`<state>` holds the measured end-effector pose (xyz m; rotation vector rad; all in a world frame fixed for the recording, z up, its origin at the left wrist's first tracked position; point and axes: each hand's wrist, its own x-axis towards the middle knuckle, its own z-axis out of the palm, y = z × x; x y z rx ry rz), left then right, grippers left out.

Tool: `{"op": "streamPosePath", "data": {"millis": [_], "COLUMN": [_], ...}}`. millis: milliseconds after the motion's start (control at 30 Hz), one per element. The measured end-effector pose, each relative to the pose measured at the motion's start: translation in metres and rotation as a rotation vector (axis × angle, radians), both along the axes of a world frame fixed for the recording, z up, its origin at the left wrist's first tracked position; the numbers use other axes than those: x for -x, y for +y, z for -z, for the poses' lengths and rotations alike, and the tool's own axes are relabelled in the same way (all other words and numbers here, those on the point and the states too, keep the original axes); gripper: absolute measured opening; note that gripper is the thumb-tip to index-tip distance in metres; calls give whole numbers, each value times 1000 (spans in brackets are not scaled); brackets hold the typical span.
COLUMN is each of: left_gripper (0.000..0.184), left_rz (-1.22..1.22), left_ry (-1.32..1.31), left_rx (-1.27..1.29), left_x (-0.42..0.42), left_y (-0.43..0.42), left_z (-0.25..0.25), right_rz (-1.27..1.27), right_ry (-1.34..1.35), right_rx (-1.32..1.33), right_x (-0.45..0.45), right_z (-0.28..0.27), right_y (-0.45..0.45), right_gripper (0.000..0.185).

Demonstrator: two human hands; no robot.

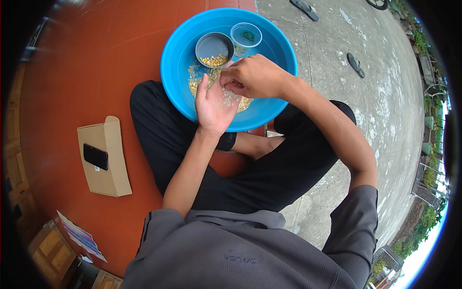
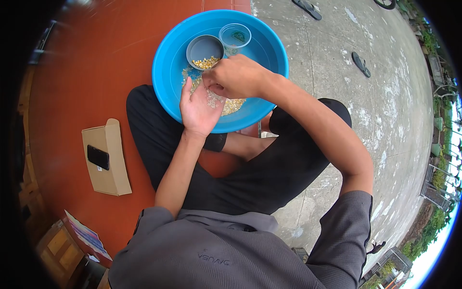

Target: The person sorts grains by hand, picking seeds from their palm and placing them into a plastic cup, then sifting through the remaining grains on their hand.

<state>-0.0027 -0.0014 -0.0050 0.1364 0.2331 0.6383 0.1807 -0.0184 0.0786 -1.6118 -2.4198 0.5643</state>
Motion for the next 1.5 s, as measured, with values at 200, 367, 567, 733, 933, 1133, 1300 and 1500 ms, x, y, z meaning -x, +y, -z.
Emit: {"op": "streamPosePath", "data": {"millis": [200, 367, 567, 733, 933, 1133, 1300, 1500], "left_gripper": [73, 78, 79, 79, 78, 79, 83, 89], "left_rz": [0, 10, 22, 38, 34, 33, 22, 3], "left_ry": [-38, -25, 45, 37, 47, 28, -19, 20], "left_rx": [-1, -50, -35, -41, -17, 8, 5, 13], "left_x": [-2, -3, -2, -1, 0, 0, -1, -2], "left_y": [0, -2, -5, -5, -5, -5, -4, -4], "left_z": [2, -2, -10, -9, 1, -1, -4, -13], "right_rz": [82, 169, 247, 279, 241, 260, 285, 232], "right_ry": [144, 230, 226, 153, -111, -40, 116, 272], "right_rx": [86, 156, 162, 126, 25, -27, 21, 127], "right_x": [0, 4, 8, 12, 25, 25, 16, 1], "right_z": [1, -3, -7, -7, -6, 4, -4, -11], "right_y": [-1, -1, -3, -5, -6, -7, -6, 0], "right_gripper": [16, 14, 16, 17, 18, 17, 18, 17]}}
